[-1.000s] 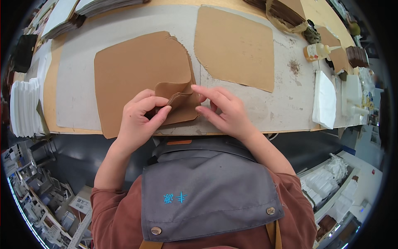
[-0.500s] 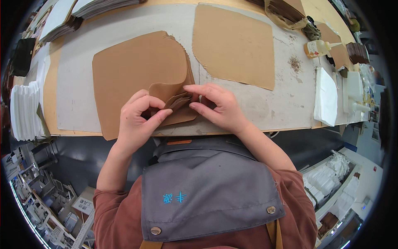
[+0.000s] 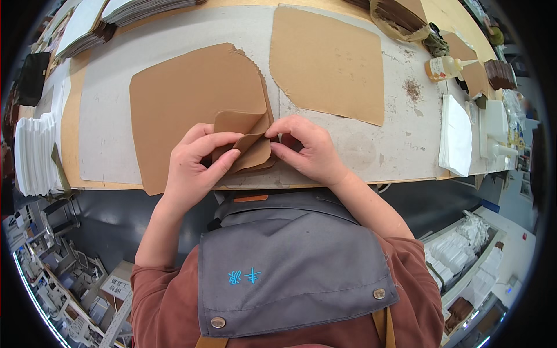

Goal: The recorder is gluing and layering panels for leather bags in a factory workshop.

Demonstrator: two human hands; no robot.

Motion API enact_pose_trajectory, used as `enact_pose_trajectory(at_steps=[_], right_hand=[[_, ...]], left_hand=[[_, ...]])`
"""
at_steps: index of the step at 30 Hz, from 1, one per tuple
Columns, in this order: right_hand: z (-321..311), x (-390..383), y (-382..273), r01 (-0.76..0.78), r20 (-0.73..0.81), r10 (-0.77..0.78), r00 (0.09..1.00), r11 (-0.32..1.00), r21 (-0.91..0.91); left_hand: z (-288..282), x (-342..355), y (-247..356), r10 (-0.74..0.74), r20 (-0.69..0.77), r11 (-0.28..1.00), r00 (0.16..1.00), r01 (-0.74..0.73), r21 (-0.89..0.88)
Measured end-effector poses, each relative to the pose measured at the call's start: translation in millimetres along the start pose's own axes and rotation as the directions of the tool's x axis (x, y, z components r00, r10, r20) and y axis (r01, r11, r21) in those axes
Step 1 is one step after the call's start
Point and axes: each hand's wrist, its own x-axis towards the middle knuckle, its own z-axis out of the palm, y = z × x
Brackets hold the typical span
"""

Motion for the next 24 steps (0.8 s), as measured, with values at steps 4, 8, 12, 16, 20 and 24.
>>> enact_pose_trajectory(at_steps=[4,8,12,16,20,24], right_hand=[[-0.9,1.7,-0.5,0.045,0.014,-0.045,0.999,0.999,-0.024],[0.0,1.9,2.1,0.058,0.015,-0.057,0.998,0.998,-0.030],[-0.2,2.3,1.7,0.048,0.018,-0.048,0.999,0.999,-0.023],[-0.9,1.7,0.9,0.052,0.021,-0.051,0.998,0.998,-0.037],[-0.7,2.2,3.0,0.075,0.019,-0.074,0.997,0.996,-0.041],[-0.8,1.5,3.1,0.057,0.028,-0.056,0.998,0.997,-0.042]], left_hand=[[3.3,0.0,-1.3,0.095,0.009,0.992,0.995,-0.096,0.083],[3.2,2.4,5.4,-0.013,-0.017,1.000,1.000,0.013,0.001],[3.4,2.2,6.1,0.005,-0.042,1.000,0.999,-0.006,-0.019],[4.2,-0.4,3.3,-0.016,-0.021,1.000,1.000,0.016,-0.027],[9.2,0.4,-0.8,0.003,-0.073,0.998,0.997,-0.007,-0.063],[11.3,0.5,-9.3,0.062,-0.119,0.996,0.991,-0.070,-0.061]])
